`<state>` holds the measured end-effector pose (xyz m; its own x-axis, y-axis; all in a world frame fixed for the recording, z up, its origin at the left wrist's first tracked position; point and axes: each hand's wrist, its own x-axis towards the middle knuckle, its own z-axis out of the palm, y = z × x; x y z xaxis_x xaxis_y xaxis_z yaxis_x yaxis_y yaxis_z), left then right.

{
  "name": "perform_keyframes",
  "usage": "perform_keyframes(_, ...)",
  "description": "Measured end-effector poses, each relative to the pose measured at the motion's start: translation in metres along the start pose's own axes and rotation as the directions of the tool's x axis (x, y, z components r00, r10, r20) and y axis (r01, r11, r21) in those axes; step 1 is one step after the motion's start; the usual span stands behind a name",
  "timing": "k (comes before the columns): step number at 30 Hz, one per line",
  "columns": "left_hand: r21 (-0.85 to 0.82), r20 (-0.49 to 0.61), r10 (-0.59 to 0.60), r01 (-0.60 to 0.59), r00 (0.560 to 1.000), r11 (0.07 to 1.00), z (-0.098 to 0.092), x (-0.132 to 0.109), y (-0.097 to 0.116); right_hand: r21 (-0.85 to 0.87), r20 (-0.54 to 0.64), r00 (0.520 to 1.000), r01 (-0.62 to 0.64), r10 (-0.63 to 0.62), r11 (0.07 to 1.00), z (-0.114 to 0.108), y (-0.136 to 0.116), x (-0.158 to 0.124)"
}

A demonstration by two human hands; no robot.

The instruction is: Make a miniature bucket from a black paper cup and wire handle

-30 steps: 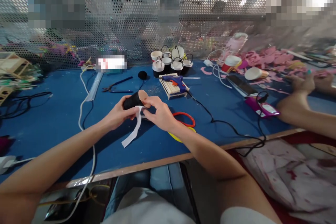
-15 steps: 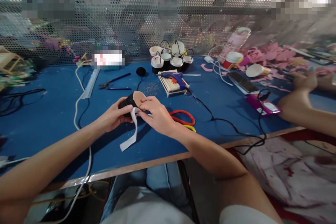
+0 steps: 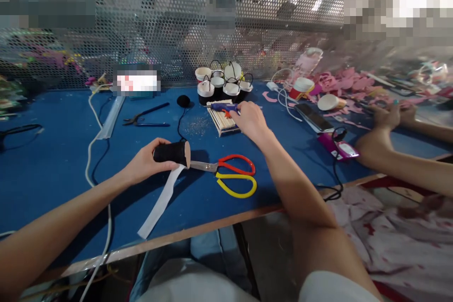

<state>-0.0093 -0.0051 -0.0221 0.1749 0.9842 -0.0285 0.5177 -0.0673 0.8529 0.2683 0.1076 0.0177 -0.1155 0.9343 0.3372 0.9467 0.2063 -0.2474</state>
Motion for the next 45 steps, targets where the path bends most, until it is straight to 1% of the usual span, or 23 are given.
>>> perform_keyframes(1,0.029,0.016,0.004,-0.005,1.000,1.000,0.001,-0.001,0.001,-0.075,0.074,0.997,0.005,0.001,0.997,0.007,0.006,0.007)
perform_keyframes(3,0.073,0.030,0.013,-0.015,0.999,0.997,0.002,-0.002,0.002,-0.117,0.142,0.990,0.016,0.000,0.993,0.018,0.013,0.015)
perform_keyframes(4,0.091,0.028,0.015,-0.018,1.000,0.996,0.003,-0.003,0.002,-0.121,0.156,0.988,0.017,0.002,0.993,0.022,0.014,0.017)
perform_keyframes(7,0.124,0.015,0.002,-0.003,1.000,0.992,0.004,-0.003,0.002,-0.125,0.152,0.988,-0.018,0.037,0.992,0.027,0.014,0.018)
perform_keyframes(10,0.114,0.005,-0.013,0.013,1.000,0.993,0.005,-0.002,0.002,-0.121,0.133,0.987,-0.073,0.089,0.990,0.028,0.015,0.018)
perform_keyframes(12,0.078,-0.002,-0.016,0.016,1.000,0.997,0.005,-0.001,0.001,-0.053,0.092,0.985,-0.139,0.143,0.989,0.027,0.017,0.018)
perform_keyframes(13,0.056,-0.006,-0.017,0.017,1.000,0.998,0.006,-0.001,0.000,0.009,0.056,0.983,-0.176,0.175,0.984,0.026,0.018,0.018)
perform_keyframes(14,0.035,-0.012,-0.018,0.019,1.000,0.999,0.005,-0.001,0.000,0.093,0.018,0.979,-0.202,0.201,0.975,0.024,0.019,0.017)
perform_keyframes(16,0.006,-0.029,-0.015,0.015,0.999,1.000,0.005,0.000,-0.002,0.300,-0.036,0.976,-0.194,0.214,0.934,0.017,0.017,0.012)
perform_keyframes(18,0.002,-0.053,-0.006,0.006,0.999,1.000,0.004,0.002,-0.003,0.513,-0.012,0.987,-0.129,0.157,0.848,0.005,0.010,0.002)
perform_keyframes(19,0.010,-0.067,-0.004,0.005,0.998,1.000,0.003,0.002,-0.004,0.576,0.054,0.991,-0.129,0.120,0.807,-0.002,0.004,-0.006)
perform_keyframes(21,0.031,-0.093,-0.002,0.005,0.996,0.999,0.002,0.004,-0.005,0.618,0.207,0.978,-0.160,0.038,0.770,-0.014,-0.008,-0.022)
perform_keyframes(23,0.038,-0.109,0.008,-0.003,0.994,0.999,0.001,0.005,-0.007,0.654,0.339,0.938,-0.178,-0.075,0.735,-0.023,-0.021,-0.039)
perform_keyframes(24,0.034,-0.113,0.014,-0.010,0.994,0.999,0.001,0.006,-0.007,0.683,0.370,0.919,-0.168,-0.139,0.711,-0.025,-0.027,-0.046)
perform_keyframes(25,0.027,-0.115,0.019,-0.016,0.993,0.999,0.000,0.007,-0.008,0.699,0.381,0.911,-0.172,-0.157,0.694,-0.026,-0.032,-0.052)
perform_keyframes(28,0.028,-0.128,0.021,-0.017,0.992,0.999,-0.001,0.009,-0.009,0.692,0.427,0.889,-0.204,-0.164,0.693,-0.024,-0.041,-0.064)
perform_keyframes(31,0.055,-0.141,0.010,-0.002,0.990,0.998,-0.003,0.012,-0.011,0.652,0.455,0.876,-0.205,-0.160,0.730,-0.020,-0.041,-0.071)
perform_keyframes(33,0.069,-0.141,-0.007,0.017,0.990,0.997,-0.004,0.013,-0.011,0.612,0.418,0.893,-0.141,-0.167,0.778,-0.018,-0.038,-0.073)
perform_keyframes(35,0.080,-0.140,-0.022,0.034,0.990,0.996,-0.005,0.014,-0.011,0.574,0.350,0.910,-0.020,-0.223,0.819,-0.017,-0.035,-0.075)
perform_keyframes(37,0.085,-0.142,-0.036,0.049,0.989,0.995,-0.006,0.015,-0.011,0.538,0.314,0.904,0.082,-0.290,0.839,-0.017,-0.033,-0.077)
perform_keyframes(38,0.084,-0.143,-0.042,0.055,0.989,0.995,-0.006,0.015,-0.011,0.523,0.315,0.896,0.111,-0.313,0.845,-0.017,-0.032,-0.078)
perform_keyframes(40,0.077,-0.146,-0.054,0.066,0.988,0.995,-0.006,0.015,-0.010,0.494,0.322,0.887,0.140,-0.331,0.858,-0.018,-0.031,-0.079)
perform_keyframes(45,0.062,-0.143,-0.067,0.076,0.988,0.995,-0.005,0.015,-0.010,0.401,0.283,0.900,0.203,-0.331,0.894,-0.016,-0.029,-0.082)
